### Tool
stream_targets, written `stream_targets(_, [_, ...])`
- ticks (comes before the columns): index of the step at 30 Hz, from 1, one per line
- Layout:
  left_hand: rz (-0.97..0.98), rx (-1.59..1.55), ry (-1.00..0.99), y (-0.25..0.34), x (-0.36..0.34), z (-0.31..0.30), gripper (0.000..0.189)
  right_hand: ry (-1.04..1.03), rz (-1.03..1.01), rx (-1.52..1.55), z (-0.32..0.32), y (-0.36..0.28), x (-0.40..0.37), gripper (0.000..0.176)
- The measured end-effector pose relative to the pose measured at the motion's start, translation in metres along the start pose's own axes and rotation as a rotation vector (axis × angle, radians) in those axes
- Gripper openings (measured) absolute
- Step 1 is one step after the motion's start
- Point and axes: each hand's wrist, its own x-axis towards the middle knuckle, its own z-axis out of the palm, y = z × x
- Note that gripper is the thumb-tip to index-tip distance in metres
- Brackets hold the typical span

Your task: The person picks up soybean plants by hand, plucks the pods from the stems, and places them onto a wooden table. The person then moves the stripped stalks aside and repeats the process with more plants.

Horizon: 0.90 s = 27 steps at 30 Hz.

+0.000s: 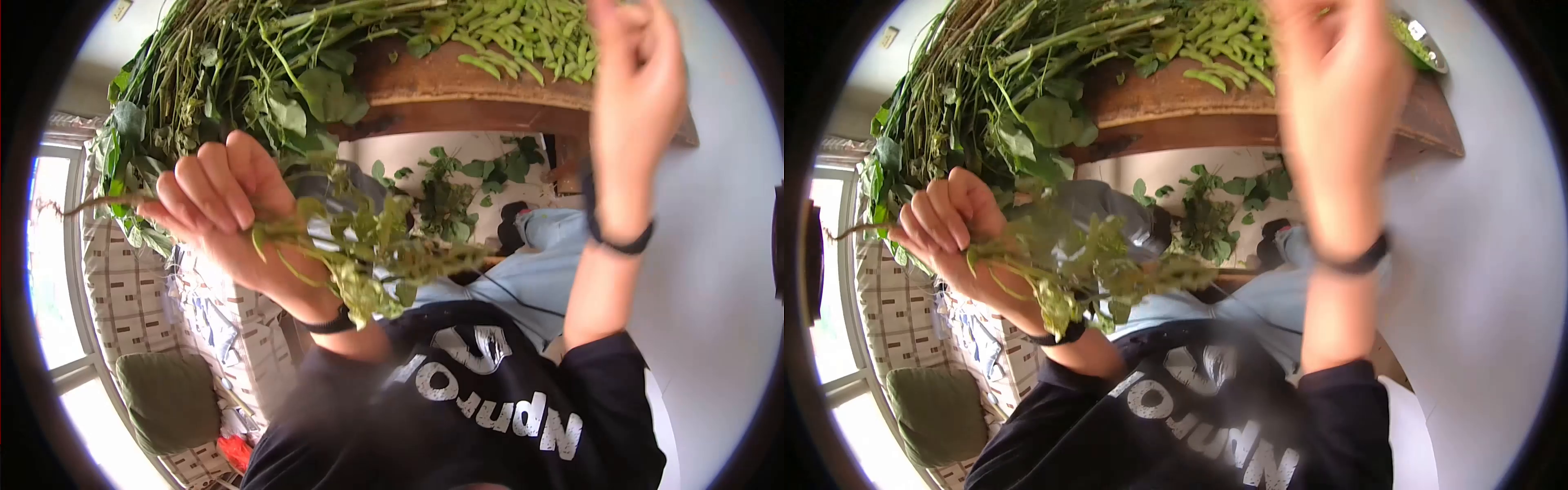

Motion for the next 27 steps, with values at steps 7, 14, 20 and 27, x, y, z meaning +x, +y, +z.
stream_targets(7, [-0.047,-0.171,-0.093,-0.014,-0.005,0.016,0.05,-0.571,-0.001,0.843,0.04,-0.062,-0.097,0.024])
stream_targets(14, [-0.15,-0.319,-0.109,-0.013,-0.011,0.015,0.05,-0.671,-0.035,0.92,0.039,-0.055,-0.107,0.019])
stream_targets(20, [-0.294,0.057,0.234,-0.022,-0.026,0.025,0.049,-0.308,-0.232,0.41,0.027,-0.042,-0.128,0.027])
stream_targets(27, [-0.299,0.034,0.293,-0.032,-0.025,0.034,0.047,-0.267,-0.392,0.165,0.002,-0.038,-0.124,0.022])
